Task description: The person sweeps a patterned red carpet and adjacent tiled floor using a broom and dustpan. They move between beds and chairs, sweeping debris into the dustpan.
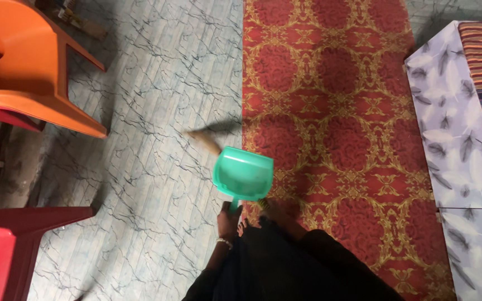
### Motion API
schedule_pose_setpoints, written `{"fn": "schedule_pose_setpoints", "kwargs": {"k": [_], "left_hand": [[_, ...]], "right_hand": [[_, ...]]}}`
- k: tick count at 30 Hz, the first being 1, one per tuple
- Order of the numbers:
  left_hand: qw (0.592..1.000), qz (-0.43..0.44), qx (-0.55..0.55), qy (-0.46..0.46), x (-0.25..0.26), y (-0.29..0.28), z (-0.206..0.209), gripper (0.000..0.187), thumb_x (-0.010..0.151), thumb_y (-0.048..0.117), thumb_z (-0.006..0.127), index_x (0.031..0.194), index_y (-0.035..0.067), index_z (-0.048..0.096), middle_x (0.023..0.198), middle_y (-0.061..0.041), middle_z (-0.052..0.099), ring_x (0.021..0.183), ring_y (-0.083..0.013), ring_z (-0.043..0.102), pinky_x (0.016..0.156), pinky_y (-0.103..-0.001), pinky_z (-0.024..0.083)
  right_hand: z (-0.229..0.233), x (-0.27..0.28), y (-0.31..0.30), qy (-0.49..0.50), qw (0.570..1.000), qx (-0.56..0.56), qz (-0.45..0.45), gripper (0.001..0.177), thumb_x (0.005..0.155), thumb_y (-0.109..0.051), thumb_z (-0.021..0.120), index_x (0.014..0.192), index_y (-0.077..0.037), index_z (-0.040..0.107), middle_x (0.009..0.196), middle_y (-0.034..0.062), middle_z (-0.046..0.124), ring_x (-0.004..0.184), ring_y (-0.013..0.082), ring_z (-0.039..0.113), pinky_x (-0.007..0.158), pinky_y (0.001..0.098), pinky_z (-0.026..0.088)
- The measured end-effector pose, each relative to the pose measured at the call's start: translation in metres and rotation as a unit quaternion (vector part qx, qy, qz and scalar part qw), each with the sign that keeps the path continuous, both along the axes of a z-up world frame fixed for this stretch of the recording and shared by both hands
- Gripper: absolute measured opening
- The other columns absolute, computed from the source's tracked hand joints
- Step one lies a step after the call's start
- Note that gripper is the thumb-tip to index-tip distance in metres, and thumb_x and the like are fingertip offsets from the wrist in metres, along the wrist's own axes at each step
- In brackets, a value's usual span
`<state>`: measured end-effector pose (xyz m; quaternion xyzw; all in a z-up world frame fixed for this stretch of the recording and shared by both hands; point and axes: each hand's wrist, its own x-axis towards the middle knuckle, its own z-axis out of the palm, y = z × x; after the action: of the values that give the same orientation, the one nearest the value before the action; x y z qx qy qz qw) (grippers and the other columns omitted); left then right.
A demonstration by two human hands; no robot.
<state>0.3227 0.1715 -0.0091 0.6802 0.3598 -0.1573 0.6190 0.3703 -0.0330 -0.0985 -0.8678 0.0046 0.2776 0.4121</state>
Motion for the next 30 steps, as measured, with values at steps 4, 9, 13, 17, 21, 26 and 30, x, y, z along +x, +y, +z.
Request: {"fn": "schedule_pose_setpoints", "kwargs": {"k": [4,9,13,17,21,26,30], "left_hand": [[0.995,-0.038,0.065,-0.058,0.011,-0.005,0.01,0.033,0.086,0.027,0.077,0.103,0.003,0.062,0.077,-0.019,0.071,0.068,-0.0385,0.072,0.061,-0.047,0.053],[0.985,-0.042,0.115,-0.124,0.024,-0.001,-0.017,0.034,0.085,0.029,0.079,0.102,0.004,0.064,0.079,-0.018,0.073,0.073,-0.0365,0.073,0.064,-0.045,0.054],[0.981,-0.012,0.125,-0.145,0.036,0.003,-0.038,0.035,0.083,0.029,0.08,0.101,0.004,0.064,0.082,-0.018,0.074,0.076,-0.0371,0.074,0.068,-0.044,0.055],[0.981,-0.005,0.146,-0.129,0.051,0.005,-0.041,0.034,0.083,0.03,0.08,0.101,0.004,0.064,0.083,-0.018,0.075,0.079,-0.0376,0.074,0.069,-0.044,0.056],[0.981,0.012,0.159,-0.11,0.063,0.001,-0.041,0.036,0.082,0.03,0.081,0.101,0.004,0.064,0.083,-0.019,0.074,0.078,-0.0381,0.073,0.069,-0.045,0.055],[0.984,0.016,0.154,-0.092,0.085,-0.003,-0.04,0.034,0.083,0.03,0.08,0.1,0.004,0.064,0.083,-0.019,0.075,0.077,-0.0376,0.073,0.069,-0.045,0.055],[0.984,0.01,0.147,-0.099,0.108,-0.011,-0.033,0.034,0.084,0.03,0.08,0.101,0.005,0.065,0.084,-0.019,0.075,0.078,-0.0374,0.073,0.07,-0.044,0.055]], "right_hand": [[0.0,0.019,-0.021,0.003,0.997,-0.011,-0.072,0.066,0.064,-0.031,0.085,0.124,-0.011,0.067,0.107,0.0146,0.075,0.097,0.0286,0.073,0.083,0.0422,0.057],[0.002,0.056,-0.05,0.01,0.988,-0.025,-0.152,0.063,0.067,-0.032,0.083,0.124,-0.011,0.067,0.107,0.0147,0.074,0.096,0.0287,0.073,0.082,0.0427,0.058],[0.004,0.094,-0.068,0.021,0.98,-0.036,-0.193,0.061,0.069,-0.033,0.081,0.123,-0.01,0.068,0.106,0.0147,0.074,0.095,0.0287,0.072,0.081,0.0431,0.058],[-0.005,0.117,-0.077,0.046,0.978,-0.048,-0.196,0.059,0.071,-0.034,0.08,0.123,-0.01,0.068,0.106,0.0148,0.074,0.093,0.0288,0.072,0.081,0.0436,0.058],[-0.017,0.112,-0.064,0.091,0.987,-0.069,-0.114,0.057,0.073,-0.035,0.079,0.123,-0.009,0.068,0.105,0.0148,0.074,0.092,0.0288,0.072,0.08,0.044,0.058],[-0.025,0.108,-0.033,0.124,0.987,-0.088,0.044,0.055,0.075,-0.036,0.077,0.122,-0.009,0.068,0.105,0.0149,0.073,0.091,0.0289,0.072,0.079,0.0445,0.059],[-0.028,0.119,-0.01,0.136,0.975,-0.093,0.15,0.053,0.078,-0.036,0.075,0.122,-0.008,0.068,0.104,0.0149,0.073,0.089,0.0289,0.072,0.078,0.0449,0.059]]}}
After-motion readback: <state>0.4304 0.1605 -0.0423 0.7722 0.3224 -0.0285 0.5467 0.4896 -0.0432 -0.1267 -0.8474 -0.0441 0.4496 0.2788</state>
